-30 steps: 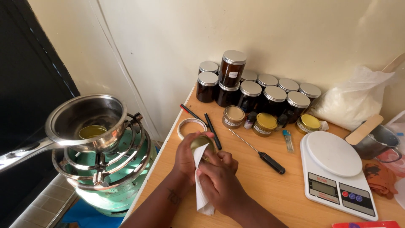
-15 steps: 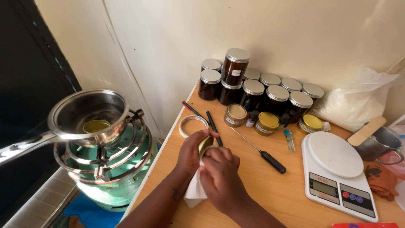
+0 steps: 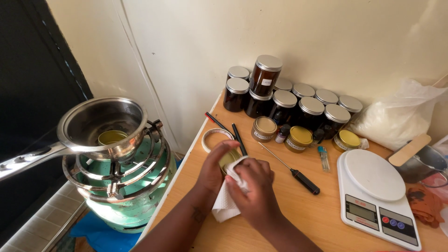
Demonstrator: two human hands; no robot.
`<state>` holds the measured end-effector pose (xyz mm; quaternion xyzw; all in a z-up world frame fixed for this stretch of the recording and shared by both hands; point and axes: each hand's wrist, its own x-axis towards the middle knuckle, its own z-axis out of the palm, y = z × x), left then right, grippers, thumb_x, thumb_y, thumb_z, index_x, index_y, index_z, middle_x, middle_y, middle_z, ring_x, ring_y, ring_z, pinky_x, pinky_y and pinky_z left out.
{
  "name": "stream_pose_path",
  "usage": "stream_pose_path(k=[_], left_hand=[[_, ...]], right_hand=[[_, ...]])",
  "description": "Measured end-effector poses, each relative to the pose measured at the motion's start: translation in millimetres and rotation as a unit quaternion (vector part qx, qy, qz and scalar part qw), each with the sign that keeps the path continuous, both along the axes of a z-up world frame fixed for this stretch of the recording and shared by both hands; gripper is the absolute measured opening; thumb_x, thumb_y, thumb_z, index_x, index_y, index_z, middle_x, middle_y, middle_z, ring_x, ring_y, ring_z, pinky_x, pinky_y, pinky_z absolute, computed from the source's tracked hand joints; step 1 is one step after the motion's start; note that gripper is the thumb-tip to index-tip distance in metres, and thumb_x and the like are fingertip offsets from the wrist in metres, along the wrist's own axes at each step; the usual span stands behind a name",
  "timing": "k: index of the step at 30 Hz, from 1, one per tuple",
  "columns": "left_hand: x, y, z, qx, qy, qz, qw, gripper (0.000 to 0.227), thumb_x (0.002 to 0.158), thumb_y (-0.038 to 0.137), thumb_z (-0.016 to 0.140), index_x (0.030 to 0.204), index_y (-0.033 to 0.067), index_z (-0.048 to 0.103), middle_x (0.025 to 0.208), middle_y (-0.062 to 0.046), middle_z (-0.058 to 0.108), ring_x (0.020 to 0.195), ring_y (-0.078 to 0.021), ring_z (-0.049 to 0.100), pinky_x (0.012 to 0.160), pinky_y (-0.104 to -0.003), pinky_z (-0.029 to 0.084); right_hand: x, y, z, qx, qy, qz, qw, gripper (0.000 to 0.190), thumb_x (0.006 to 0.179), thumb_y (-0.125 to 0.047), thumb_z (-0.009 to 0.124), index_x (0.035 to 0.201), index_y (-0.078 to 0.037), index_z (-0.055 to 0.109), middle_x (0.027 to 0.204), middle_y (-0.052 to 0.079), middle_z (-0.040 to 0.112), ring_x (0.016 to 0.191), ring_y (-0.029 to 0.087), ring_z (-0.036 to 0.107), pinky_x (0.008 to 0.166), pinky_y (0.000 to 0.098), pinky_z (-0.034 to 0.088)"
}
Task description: The person cleans a candle tin, checks the temperature of melting wax with a thermometer, and prepares a wick for the candle.
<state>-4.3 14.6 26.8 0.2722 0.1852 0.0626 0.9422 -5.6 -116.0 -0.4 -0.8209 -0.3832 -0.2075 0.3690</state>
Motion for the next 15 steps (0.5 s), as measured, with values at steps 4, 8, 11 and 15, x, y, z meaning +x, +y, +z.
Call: stream_pose_path(k=[4, 8, 11, 15], left_hand=[[8, 19, 3, -0.005, -0.033, 0.072, 0.997, 0.012, 0.083, 0.017, 0.075, 0.093, 0.0100, 0.072, 0.087, -0.004, 0.065, 0.080, -0.0184, 0.064, 0.059, -0.035, 0.050], [14, 33, -14, -0.071, -0.063, 0.095, 0.991, 0.032, 0.090, 0.027, 0.061, 0.100, 0.0007, 0.076, 0.101, -0.009, 0.071, 0.091, -0.0291, 0.069, 0.071, -0.045, 0.059], [13, 35, -12, -0.124, -0.093, 0.086, 0.984, 0.042, 0.090, 0.031, 0.064, 0.110, -0.0033, 0.077, 0.098, -0.017, 0.071, 0.086, -0.0316, 0.067, 0.070, -0.040, 0.056], [10, 29, -7, -0.123, -0.089, 0.083, 0.985, 0.039, 0.087, 0.028, 0.066, 0.109, -0.0017, 0.077, 0.102, -0.013, 0.073, 0.089, -0.0304, 0.068, 0.071, -0.040, 0.057]], right_hand=[[15, -6, -15, 0.308, 0.270, -0.001, 0.912, 0.034, 0.092, -0.023, 0.079, 0.120, -0.004, 0.078, 0.121, 0.002, 0.060, 0.102, 0.012, 0.064, 0.087, 0.0256, 0.052], [22, -8, -11, 0.430, 0.361, -0.059, 0.825, 0.021, 0.094, -0.020, 0.078, 0.110, -0.008, 0.071, 0.092, 0.003, 0.070, 0.082, 0.013, 0.060, 0.073, 0.0294, 0.050], [23, -11, -11, 0.472, 0.359, -0.064, 0.803, 0.018, 0.100, -0.025, 0.070, 0.089, -0.013, 0.063, 0.079, -0.004, 0.054, 0.075, 0.011, 0.048, 0.071, 0.0280, 0.036], [25, -10, -4, 0.422, 0.309, -0.151, 0.839, 0.017, 0.103, -0.024, 0.068, 0.095, -0.011, 0.060, 0.100, -0.002, 0.045, 0.089, 0.012, 0.046, 0.075, 0.0296, 0.040]])
